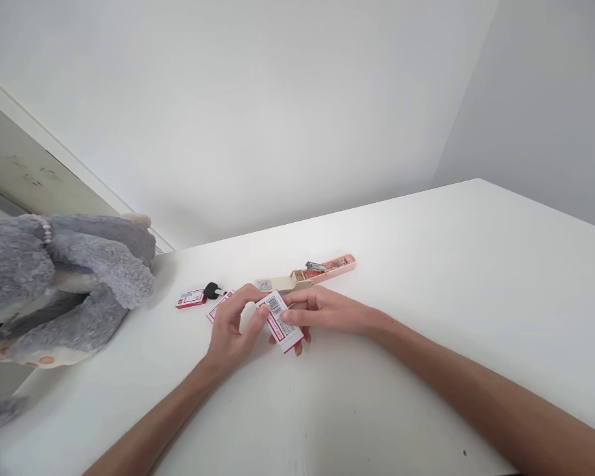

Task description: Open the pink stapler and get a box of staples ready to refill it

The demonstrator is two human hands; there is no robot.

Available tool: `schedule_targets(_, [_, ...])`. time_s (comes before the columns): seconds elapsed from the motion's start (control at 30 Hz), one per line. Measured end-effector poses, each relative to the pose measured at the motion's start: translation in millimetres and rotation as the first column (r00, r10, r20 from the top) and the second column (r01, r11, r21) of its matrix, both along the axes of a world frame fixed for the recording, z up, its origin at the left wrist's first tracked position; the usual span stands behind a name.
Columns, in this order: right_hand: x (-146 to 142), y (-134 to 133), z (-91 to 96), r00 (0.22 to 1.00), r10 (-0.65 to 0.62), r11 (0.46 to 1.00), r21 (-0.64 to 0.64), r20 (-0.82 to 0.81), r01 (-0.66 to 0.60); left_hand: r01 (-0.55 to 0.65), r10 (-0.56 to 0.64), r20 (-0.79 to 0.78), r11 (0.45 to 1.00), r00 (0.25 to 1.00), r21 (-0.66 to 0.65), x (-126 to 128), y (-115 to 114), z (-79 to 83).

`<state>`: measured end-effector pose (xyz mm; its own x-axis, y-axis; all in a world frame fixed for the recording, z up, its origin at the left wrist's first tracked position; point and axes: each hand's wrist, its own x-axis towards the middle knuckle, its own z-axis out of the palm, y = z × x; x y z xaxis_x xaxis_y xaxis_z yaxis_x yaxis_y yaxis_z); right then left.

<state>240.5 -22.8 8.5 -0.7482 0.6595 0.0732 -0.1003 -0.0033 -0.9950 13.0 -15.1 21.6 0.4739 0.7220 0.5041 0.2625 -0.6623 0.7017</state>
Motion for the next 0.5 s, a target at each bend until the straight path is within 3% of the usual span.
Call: schedule_targets(0.5, [0.4, 1.3, 2.8, 1.0, -0.009, 1.0, 0.001, -0.028, 0.009, -0.008, 0.017, 0.041, 0.978, 0.999, -0.21, 1.3, -5.2, -0.1])
